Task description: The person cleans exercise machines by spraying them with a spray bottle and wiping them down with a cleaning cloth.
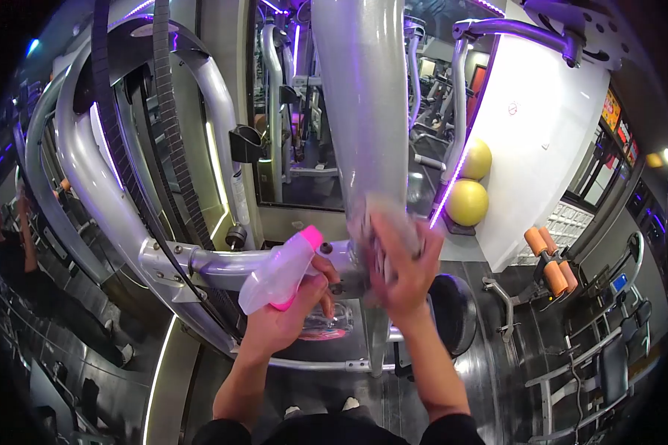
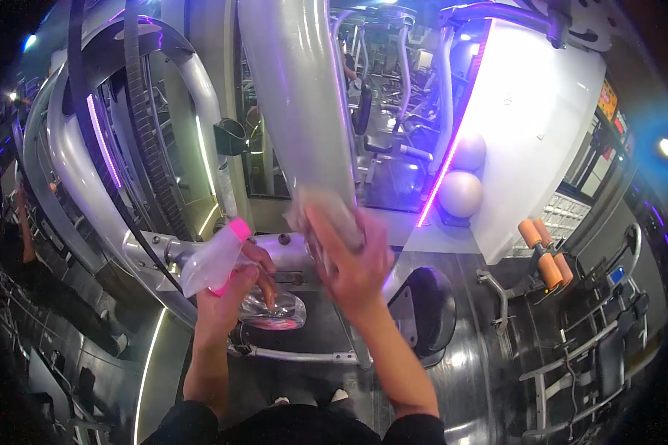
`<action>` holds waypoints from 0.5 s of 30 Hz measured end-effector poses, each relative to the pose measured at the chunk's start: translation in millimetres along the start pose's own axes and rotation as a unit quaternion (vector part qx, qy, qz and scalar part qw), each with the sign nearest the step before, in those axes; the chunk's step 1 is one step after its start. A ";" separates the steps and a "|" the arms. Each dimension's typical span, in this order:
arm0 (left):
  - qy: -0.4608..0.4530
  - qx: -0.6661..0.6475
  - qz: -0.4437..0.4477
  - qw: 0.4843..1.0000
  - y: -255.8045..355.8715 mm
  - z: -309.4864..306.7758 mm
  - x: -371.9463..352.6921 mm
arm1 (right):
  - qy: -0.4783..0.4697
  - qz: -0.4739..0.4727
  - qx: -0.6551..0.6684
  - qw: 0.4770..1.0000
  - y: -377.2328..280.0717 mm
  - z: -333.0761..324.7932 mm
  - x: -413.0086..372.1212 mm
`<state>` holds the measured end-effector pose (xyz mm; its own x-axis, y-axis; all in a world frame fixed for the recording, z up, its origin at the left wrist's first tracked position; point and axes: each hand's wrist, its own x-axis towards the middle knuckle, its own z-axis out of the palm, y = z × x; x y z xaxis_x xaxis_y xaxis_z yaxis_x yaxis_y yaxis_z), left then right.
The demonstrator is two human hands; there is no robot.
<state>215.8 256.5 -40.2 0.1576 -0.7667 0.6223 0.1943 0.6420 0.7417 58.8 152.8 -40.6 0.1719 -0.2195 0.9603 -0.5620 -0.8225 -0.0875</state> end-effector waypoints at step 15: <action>0.080 0.027 -0.072 0.994 -32.0 -19.1 -54.3 | 0.033 -0.056 -0.002 0.998 -16.9 6.8 18.9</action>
<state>219.5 277.6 -102.5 0.2846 -0.8387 0.4643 0.1746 0.5215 0.8352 77.1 159.0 -22.8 0.1803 -0.0924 0.9793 -0.5452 -0.8380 0.0213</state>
